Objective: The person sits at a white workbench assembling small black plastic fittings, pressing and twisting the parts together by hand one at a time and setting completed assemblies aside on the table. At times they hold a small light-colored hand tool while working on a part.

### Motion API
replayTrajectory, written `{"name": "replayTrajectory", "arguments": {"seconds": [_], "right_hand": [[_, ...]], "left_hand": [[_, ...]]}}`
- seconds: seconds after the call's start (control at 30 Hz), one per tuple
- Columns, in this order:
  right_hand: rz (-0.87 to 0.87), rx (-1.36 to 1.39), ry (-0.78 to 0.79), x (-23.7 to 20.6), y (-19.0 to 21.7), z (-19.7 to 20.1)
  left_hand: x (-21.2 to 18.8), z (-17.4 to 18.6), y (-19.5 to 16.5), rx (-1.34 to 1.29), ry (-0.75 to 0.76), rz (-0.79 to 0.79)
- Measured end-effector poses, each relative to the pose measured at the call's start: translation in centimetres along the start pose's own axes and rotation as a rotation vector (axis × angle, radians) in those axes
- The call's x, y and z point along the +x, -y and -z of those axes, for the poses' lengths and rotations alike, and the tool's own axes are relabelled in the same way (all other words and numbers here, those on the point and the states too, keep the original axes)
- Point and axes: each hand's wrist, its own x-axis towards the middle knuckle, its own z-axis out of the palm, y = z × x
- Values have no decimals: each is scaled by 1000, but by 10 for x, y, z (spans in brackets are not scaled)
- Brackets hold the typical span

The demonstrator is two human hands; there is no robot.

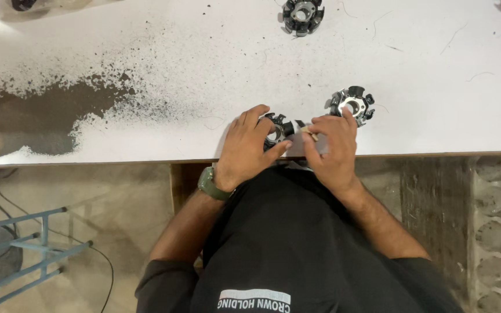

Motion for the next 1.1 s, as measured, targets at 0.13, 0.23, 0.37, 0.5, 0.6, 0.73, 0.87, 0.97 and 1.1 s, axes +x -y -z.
{"name": "replayTrajectory", "arguments": {"seconds": [0.13,0.23,0.37,0.5,0.6,0.73,0.87,0.97,1.1], "right_hand": [[-22,-56,88,21,19,-19],[1,-81,132,30,23,-29],[23,-85,174,36,19,-39],[33,-98,205,37,9,-49],[22,-78,201,37,1,-50],[15,-34,178,28,-2,-48],[25,28,126,22,5,-39],[68,36,143,13,-2,-39],[41,11,149,10,-11,-41]], "left_hand": [[12,15,-1,-71,23,51],[11,30,11,-169,32,151],[1,58,25,-75,49,141],[-6,76,22,195,267,231],[-5,72,9,210,24,3],[11,37,0,71,-21,-83],[23,21,7,46,9,12],[18,4,13,-23,-19,73],[18,-11,19,-58,-56,101]]}}
